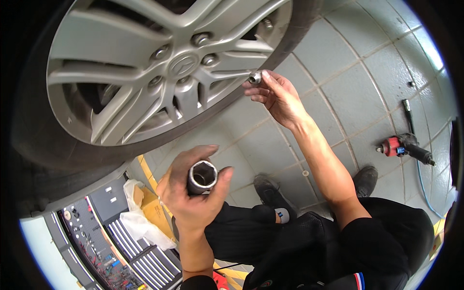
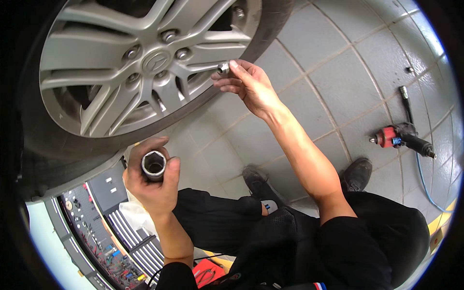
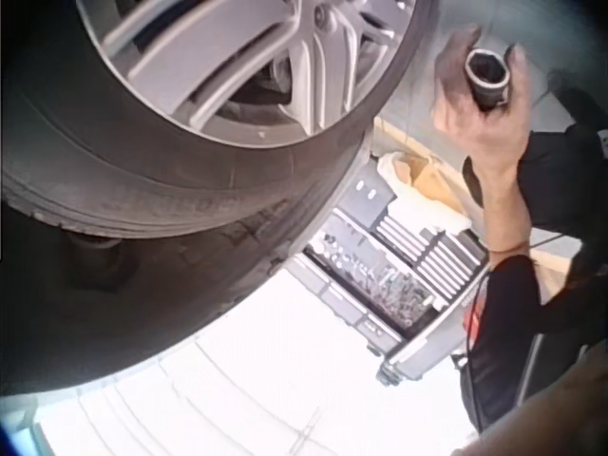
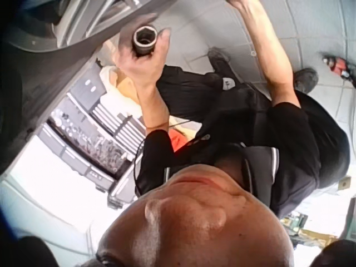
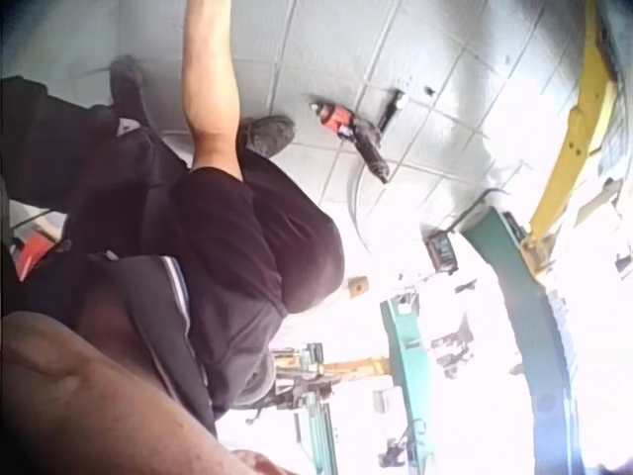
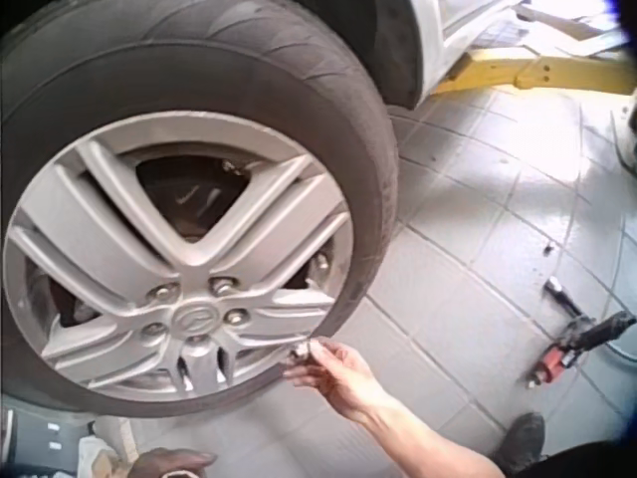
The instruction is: The person lifts a tire and mounts it onto a car wheel hub. They then hand-tighten several lug nuts before using a pneumatic impact wrench to fully tighten them.
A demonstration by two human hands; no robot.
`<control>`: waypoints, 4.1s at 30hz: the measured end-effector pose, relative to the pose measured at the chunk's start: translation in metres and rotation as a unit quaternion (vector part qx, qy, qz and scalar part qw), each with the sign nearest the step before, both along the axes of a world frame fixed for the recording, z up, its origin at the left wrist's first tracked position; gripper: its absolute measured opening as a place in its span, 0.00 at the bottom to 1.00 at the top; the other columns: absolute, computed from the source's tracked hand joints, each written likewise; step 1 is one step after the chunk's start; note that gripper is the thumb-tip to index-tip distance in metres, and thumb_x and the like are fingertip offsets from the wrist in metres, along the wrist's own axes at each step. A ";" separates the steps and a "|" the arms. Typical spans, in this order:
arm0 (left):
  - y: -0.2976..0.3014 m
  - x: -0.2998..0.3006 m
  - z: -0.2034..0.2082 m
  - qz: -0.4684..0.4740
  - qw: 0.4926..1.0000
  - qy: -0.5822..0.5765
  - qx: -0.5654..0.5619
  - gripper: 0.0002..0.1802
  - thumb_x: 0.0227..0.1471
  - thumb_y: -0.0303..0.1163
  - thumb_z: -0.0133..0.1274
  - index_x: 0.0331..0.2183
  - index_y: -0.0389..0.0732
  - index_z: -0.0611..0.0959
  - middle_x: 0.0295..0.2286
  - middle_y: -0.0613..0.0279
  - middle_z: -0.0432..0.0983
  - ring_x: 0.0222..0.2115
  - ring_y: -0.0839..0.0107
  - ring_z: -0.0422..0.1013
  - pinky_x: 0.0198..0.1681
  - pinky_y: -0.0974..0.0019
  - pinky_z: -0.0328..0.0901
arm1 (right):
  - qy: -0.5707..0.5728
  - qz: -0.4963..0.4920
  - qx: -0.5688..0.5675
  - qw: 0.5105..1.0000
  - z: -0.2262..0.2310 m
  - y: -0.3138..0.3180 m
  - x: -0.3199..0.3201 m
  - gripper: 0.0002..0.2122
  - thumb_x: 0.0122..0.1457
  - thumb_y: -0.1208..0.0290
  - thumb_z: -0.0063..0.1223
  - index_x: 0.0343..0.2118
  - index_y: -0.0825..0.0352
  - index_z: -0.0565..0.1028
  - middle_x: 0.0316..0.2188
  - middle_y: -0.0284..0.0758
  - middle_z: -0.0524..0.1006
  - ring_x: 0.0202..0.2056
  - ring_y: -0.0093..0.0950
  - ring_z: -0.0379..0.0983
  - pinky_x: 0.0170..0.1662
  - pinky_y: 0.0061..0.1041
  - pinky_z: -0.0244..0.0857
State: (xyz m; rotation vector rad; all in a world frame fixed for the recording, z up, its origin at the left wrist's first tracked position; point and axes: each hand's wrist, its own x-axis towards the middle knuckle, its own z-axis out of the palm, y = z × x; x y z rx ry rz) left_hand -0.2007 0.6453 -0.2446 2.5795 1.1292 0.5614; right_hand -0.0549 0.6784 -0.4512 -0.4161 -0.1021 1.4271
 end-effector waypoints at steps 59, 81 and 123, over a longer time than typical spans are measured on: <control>0.000 -0.023 0.006 -0.020 0.998 -0.055 0.004 0.22 0.32 0.30 0.67 0.33 0.36 0.78 0.26 0.58 0.79 0.22 0.67 0.75 0.25 0.70 0.68 | 0.045 0.001 -0.092 0.995 0.076 0.071 -0.108 0.16 0.61 0.63 0.48 0.35 0.76 0.70 0.30 0.43 0.77 0.29 0.29 0.76 0.35 0.25 0.71; 0.003 -0.023 0.007 -0.025 0.998 -0.057 -0.011 0.19 0.33 0.27 0.64 0.33 0.34 0.79 0.27 0.59 0.77 0.22 0.74 0.71 0.26 0.74 0.65 | 0.051 0.020 -0.109 0.993 0.078 0.072 -0.119 0.16 0.62 0.58 0.45 0.33 0.70 0.70 0.22 0.37 0.76 0.17 0.23 0.70 0.21 0.20 0.63; 0.003 -0.019 0.005 -0.033 0.998 -0.045 -0.014 0.19 0.33 0.27 0.65 0.33 0.35 0.79 0.28 0.58 0.77 0.22 0.74 0.72 0.26 0.73 0.65 | 0.048 0.037 -0.113 0.992 0.073 0.078 -0.117 0.24 0.63 0.52 0.34 0.33 0.73 0.74 0.14 0.31 0.68 0.16 0.23 0.64 0.24 0.24 0.63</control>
